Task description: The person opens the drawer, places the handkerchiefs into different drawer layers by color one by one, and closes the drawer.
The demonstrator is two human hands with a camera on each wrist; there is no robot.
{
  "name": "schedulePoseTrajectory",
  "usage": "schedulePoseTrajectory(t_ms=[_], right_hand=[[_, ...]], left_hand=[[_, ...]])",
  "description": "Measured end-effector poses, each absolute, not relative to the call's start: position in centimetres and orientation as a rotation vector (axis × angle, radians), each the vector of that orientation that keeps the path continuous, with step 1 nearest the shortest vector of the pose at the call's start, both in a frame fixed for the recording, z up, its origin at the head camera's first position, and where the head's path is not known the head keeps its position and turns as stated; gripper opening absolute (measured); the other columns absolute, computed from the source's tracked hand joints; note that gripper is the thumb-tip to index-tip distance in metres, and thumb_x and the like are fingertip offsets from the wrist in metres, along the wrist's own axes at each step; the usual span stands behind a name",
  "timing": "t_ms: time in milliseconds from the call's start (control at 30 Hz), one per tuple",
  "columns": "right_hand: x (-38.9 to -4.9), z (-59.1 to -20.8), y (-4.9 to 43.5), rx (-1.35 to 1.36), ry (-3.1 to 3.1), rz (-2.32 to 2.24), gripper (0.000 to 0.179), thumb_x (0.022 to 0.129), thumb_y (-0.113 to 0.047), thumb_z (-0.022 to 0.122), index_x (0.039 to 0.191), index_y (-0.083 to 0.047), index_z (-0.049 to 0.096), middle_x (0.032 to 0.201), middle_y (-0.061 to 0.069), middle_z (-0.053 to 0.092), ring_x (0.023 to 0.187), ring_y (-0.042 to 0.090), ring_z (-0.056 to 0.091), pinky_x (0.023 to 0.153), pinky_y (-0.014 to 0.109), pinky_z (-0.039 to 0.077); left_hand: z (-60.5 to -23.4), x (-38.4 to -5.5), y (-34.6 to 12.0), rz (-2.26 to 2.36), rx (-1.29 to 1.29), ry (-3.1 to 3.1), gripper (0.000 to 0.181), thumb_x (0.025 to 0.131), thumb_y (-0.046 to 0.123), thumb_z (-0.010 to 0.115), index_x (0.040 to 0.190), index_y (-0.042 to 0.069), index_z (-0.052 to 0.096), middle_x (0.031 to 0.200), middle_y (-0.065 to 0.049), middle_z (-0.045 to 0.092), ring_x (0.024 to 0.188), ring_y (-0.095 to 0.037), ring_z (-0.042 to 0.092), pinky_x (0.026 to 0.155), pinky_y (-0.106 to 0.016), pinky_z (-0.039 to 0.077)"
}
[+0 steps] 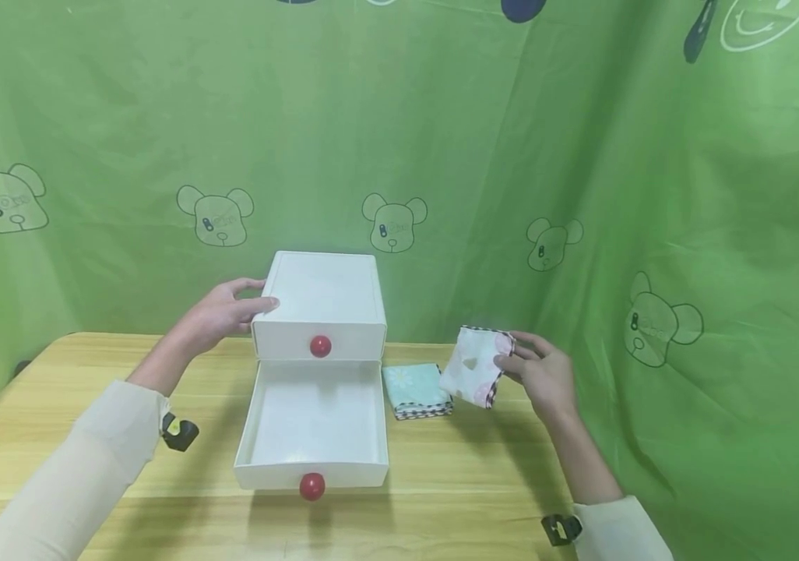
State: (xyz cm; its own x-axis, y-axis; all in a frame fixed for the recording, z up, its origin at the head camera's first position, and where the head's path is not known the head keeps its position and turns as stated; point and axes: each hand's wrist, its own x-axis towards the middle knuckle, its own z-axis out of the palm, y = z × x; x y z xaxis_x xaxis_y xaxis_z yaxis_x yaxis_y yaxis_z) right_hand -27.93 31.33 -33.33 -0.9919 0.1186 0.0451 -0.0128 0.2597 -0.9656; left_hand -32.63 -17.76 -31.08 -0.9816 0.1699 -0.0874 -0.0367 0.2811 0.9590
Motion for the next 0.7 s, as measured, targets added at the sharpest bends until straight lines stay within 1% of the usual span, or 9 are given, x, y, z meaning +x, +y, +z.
schedulePoseTrajectory(t_ms=[33,100,267,333,400,467,567,633,700], right_hand=[[-27.8,-33.0,31.2,-0.093,-2.411,1.845,0.078,0.087,-0.007,0.079,0.153,0.002,0.037,0.122,0.005,0.071,0.089,0.005,0.074,0.088,0.024,0.059],[-27.4,-32.4,30.8,-0.077,-2.436,1.831,0.078,0.087,-0.009,0.079,0.153,0.0,0.038,0.12,0.002,0.071,0.09,0.005,0.074,0.088,0.024,0.059],[-26.5,-31.0,29.6,-0.029,-2.506,1.773,0.078,0.088,-0.016,0.08,0.153,-0.002,0.04,0.133,0.013,0.066,0.093,0.007,0.074,0.088,0.023,0.059],[-26.1,-30.4,29.1,-0.008,-2.523,1.755,0.077,0.088,-0.019,0.08,0.153,-0.003,0.04,0.134,0.013,0.065,0.094,0.007,0.074,0.089,0.023,0.059],[-25.8,-29.8,28.6,0.016,-2.534,1.751,0.078,0.088,-0.021,0.08,0.152,-0.003,0.041,0.13,0.009,0.068,0.094,0.007,0.074,0.089,0.024,0.059],[-25.4,-29.3,28.1,0.042,-2.535,1.762,0.077,0.088,-0.022,0.08,0.152,-0.002,0.041,0.123,0.002,0.071,0.095,0.007,0.074,0.09,0.024,0.059],[-24.8,-28.5,27.3,0.087,-2.534,1.792,0.076,0.088,-0.022,0.08,0.151,-0.001,0.042,0.114,-0.009,0.073,0.096,0.007,0.074,0.091,0.025,0.059],[-24.4,-28.1,26.7,0.108,-2.533,1.811,0.075,0.088,-0.021,0.08,0.15,0.0,0.043,0.111,-0.011,0.073,0.097,0.008,0.074,0.09,0.025,0.059],[-24.1,-27.7,26.1,0.127,-2.537,1.825,0.074,0.088,-0.022,0.08,0.15,0.0,0.044,0.11,-0.011,0.073,0.098,0.008,0.074,0.091,0.025,0.059]], left_hand=[[-31.1,-32.6,-17.8,1.782,0.124,2.372,0.083,0.096,0.033,0.07,0.16,0.009,0.024,0.114,-0.011,0.064,0.098,-0.019,0.064,0.098,-0.035,0.056],[-31.0,-32.6,-17.8,1.778,0.122,2.373,0.083,0.096,0.033,0.07,0.16,0.009,0.024,0.113,-0.01,0.065,0.097,-0.019,0.064,0.097,-0.035,0.056],[-30.9,-32.6,-17.8,1.775,0.12,2.379,0.083,0.096,0.033,0.07,0.16,0.009,0.024,0.109,-0.009,0.064,0.094,-0.018,0.063,0.093,-0.033,0.057],[-30.9,-32.6,-17.8,1.774,0.123,2.379,0.083,0.095,0.033,0.071,0.161,0.009,0.024,0.111,-0.01,0.064,0.095,-0.018,0.063,0.094,-0.033,0.056],[-31.0,-32.6,-17.8,1.773,0.121,2.378,0.084,0.095,0.034,0.071,0.161,0.01,0.024,0.114,-0.011,0.064,0.097,-0.019,0.063,0.097,-0.034,0.056],[-31.0,-32.6,-17.8,1.771,0.122,2.377,0.084,0.095,0.034,0.071,0.161,0.01,0.024,0.116,-0.011,0.064,0.099,-0.019,0.064,0.098,-0.035,0.055],[-31.1,-32.6,-17.8,1.767,0.124,2.38,0.084,0.095,0.034,0.071,0.161,0.01,0.024,0.113,-0.01,0.064,0.096,-0.018,0.063,0.096,-0.034,0.056],[-31.1,-32.7,-17.8,1.761,0.13,2.388,0.085,0.095,0.035,0.071,0.161,0.01,0.024,0.109,-0.008,0.064,0.094,-0.017,0.063,0.094,-0.032,0.056],[-31.1,-32.7,-17.8,1.759,0.133,2.391,0.085,0.095,0.035,0.071,0.161,0.01,0.024,0.105,-0.007,0.063,0.091,-0.017,0.062,0.09,-0.03,0.056]])
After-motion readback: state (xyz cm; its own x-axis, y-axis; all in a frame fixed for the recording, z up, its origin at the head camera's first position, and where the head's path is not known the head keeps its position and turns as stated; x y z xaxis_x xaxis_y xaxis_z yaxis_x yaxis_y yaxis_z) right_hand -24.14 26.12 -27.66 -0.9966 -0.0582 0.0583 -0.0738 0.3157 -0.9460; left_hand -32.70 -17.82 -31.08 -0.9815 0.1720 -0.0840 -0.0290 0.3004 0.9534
